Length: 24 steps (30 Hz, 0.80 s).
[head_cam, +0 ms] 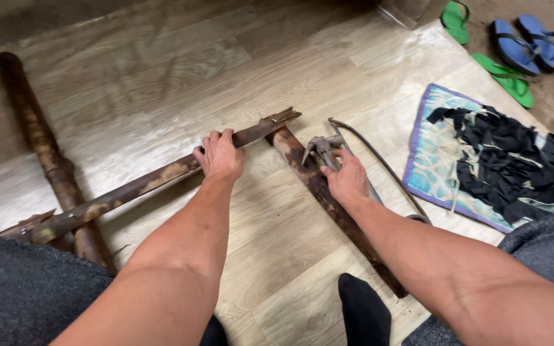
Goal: The person assembles a rectangular bamboo frame on the floor by positioning cross pieces and hammering nails to secure joints. The person uses a hammer and nails to fasten the bamboo pieces together.
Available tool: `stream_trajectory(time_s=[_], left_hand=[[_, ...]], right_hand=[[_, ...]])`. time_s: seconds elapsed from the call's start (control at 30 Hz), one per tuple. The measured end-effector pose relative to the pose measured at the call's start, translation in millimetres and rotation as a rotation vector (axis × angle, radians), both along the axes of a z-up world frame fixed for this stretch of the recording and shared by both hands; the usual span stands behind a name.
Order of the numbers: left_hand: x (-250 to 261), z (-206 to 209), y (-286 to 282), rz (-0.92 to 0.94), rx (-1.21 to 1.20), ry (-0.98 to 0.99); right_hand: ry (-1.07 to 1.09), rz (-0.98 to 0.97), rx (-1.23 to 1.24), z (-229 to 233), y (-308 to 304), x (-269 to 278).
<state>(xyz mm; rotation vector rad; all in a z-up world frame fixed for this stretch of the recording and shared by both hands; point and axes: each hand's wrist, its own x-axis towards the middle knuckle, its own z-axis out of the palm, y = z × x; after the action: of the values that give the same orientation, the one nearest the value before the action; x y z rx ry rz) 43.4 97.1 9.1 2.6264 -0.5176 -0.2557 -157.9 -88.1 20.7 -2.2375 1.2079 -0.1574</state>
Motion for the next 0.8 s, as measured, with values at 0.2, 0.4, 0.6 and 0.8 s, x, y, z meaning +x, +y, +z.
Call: stream_trajectory(time_s=[0.2, 0.4, 0.6, 0.8], left_hand=[[-2.5, 7.1, 31.7, -0.02, 0.01, -0.023], [-8.7, 12.4, 27.9, 0.009, -0.03, 0.013], [-37.2, 14.3, 28.6, -0.012, -0.015, -0.033], [-72.9, 60.1, 53.3, 0.108, -0.011, 0.205]], right_hand=[[-0.032, 0.023, -0.017, -12.5, -10.1, 10.5], [-0.014, 0.029, -0.128, -14.3, 4.9, 19.5], [-0.176, 0.197, -0.391, -5.2, 40.0, 22.6], [0.033, 0.264, -0.012, 7.2, 43.2, 11.1]])
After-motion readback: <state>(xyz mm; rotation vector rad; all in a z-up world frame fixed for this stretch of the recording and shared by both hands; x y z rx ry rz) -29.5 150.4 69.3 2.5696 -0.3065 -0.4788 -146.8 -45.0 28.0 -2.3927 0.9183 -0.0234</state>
